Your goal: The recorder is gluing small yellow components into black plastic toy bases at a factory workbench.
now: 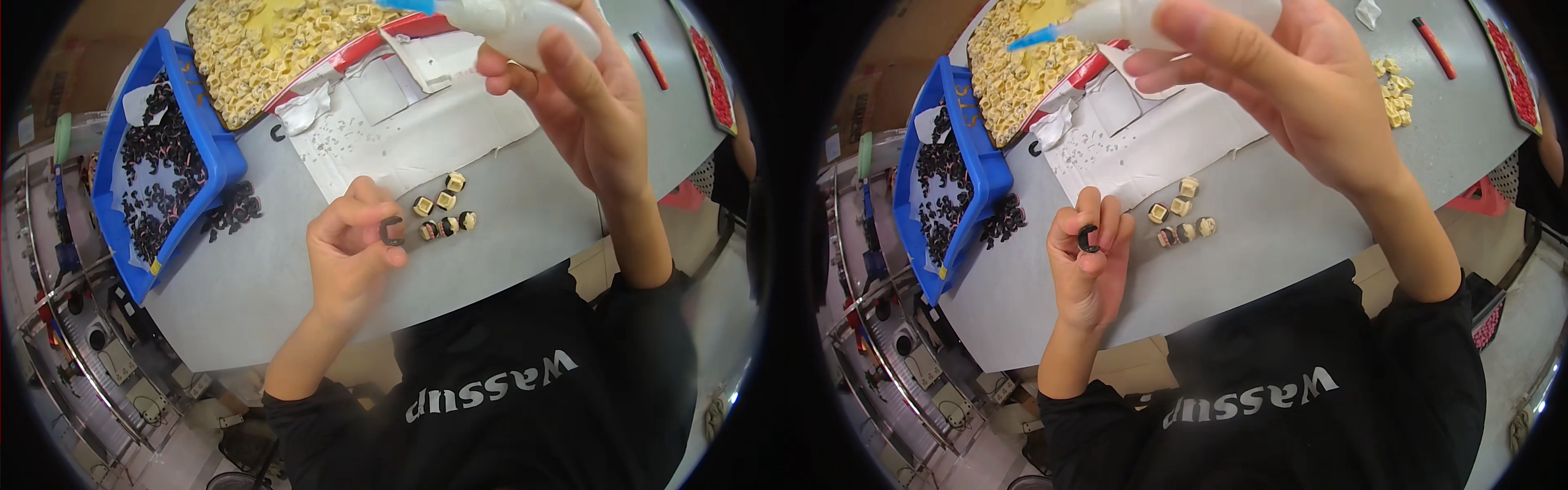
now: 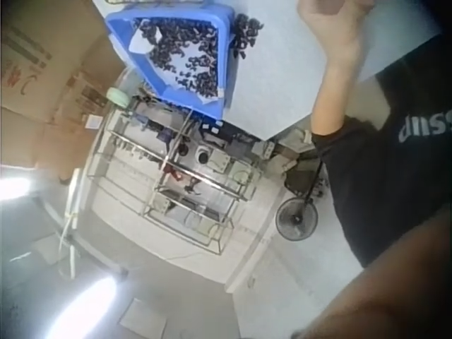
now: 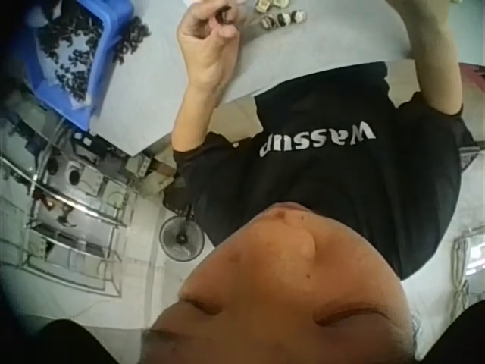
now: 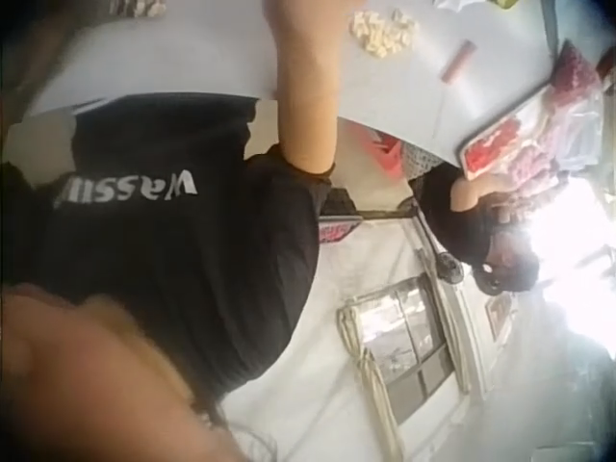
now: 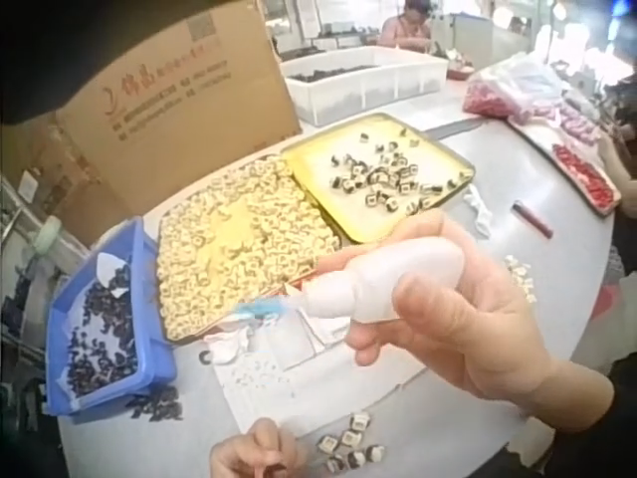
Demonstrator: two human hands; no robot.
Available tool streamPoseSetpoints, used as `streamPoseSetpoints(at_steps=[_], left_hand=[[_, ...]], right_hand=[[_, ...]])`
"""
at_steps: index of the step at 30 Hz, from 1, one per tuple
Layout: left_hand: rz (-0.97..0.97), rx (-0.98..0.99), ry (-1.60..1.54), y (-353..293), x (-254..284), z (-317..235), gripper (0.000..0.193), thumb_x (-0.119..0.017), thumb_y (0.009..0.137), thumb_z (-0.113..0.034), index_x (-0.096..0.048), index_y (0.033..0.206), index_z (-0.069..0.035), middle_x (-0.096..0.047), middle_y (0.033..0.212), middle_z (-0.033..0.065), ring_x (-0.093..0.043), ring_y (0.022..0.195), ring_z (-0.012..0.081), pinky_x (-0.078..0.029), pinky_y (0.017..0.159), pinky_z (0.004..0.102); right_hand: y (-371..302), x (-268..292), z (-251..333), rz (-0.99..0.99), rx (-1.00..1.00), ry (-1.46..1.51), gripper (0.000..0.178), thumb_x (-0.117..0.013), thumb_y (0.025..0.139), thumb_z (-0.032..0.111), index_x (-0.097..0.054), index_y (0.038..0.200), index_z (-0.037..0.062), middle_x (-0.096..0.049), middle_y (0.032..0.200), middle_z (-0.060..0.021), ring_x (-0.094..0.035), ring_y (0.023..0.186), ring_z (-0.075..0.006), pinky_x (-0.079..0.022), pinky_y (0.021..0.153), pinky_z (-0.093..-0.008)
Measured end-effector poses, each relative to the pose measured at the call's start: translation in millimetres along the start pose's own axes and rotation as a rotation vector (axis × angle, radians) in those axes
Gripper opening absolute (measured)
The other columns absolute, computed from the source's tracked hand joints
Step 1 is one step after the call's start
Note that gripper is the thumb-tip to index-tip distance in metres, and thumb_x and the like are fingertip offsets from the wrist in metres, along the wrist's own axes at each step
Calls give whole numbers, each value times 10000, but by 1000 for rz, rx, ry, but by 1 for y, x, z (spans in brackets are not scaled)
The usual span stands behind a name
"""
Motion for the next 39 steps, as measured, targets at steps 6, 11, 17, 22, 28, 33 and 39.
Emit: streamPoseSetpoints(at_steps=[6, 11, 17, 22, 28, 33, 39], left_hand=[[31, -33, -40, 0, -2, -1, 278, -724, 681, -59, -603, 928, -95, -392, 778, -13, -385, 704, 109, -321, 613, 243], [-14, -48, 14, 2, -4, -5, 267, -723, 705, -135, -572, 925, -126, -344, 792, -24, -358, 688, 100, -271, 592, 224], [-9, -63, 72, 1, -4, -11, 368, -687, 725, -302, -567, 1006, -96, -298, 763, -35, -301, 653, 75, -280, 587, 196], [-25, -47, 18, 1, 1, -5, 288, -732, 707, -191, -584, 949, -142, -352, 792, -35, -359, 679, 92, -270, 597, 217], [-3, -61, 13, 2, 0, -5, 273, -715, 723, -142, -584, 961, -121, -350, 780, -30, -355, 682, 96, -280, 598, 223], [-8, -78, -15, 1, -2, -9, 272, -712, 717, -89, -582, 956, -92, -352, 783, -21, -359, 696, 102, -304, 613, 234], [-20, -119, 30, -1, 5, -8, 289, -725, 675, -23, -593, 928, -67, -412, 811, -9, -392, 722, 102, -356, 658, 246]], right_hand=[[-32, 26, -3, 390, 385, -721, 308, -618, 754, 2, -419, 987, 34, -537, 1069, -185, -591, 926, -272, -489, 755, -331], [-49, 27, -20, 469, 452, -1098, 329, -672, 690, 37, -465, 945, 43, -553, 1062, -163, -569, 935, -294, -479, 767, -333], [-40, 52, 24, 163, 529, -1304, 204, -660, 727, 107, -546, 878, 31, -563, 903, -98, -548, 820, -253, -451, 703, -327], [-27, 129, 46, -13, 16, -1635, 225, -619, 789, 213, -529, 779, 7, -516, 749, -84, -522, 704, -207, -420, 615, -312], [-11, 130, 25, 148, -191, -1602, 230, -639, 772, 185, -502, 734, 3, -511, 680, -75, -504, 625, -194, -422, 590, -296], [0, 110, 33, 201, -63, -1487, 99, -598, 770, 78, -536, 790, 3, -549, 721, -72, -544, 689, -148, -445, 623, -259], [-20, 31, 30, 170, 25, -621, 136, -566, 764, -32, -582, 899, -29, -584, 907, -104, -573, 776, -135, -478, 717, -222]])
Point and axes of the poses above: each hand's wrist, its own y-axis towards the middle knuckle, its own x-axis out of the back of the hand, z = x × y, the point moved 6 cm from there along y, towards the middle knuckle
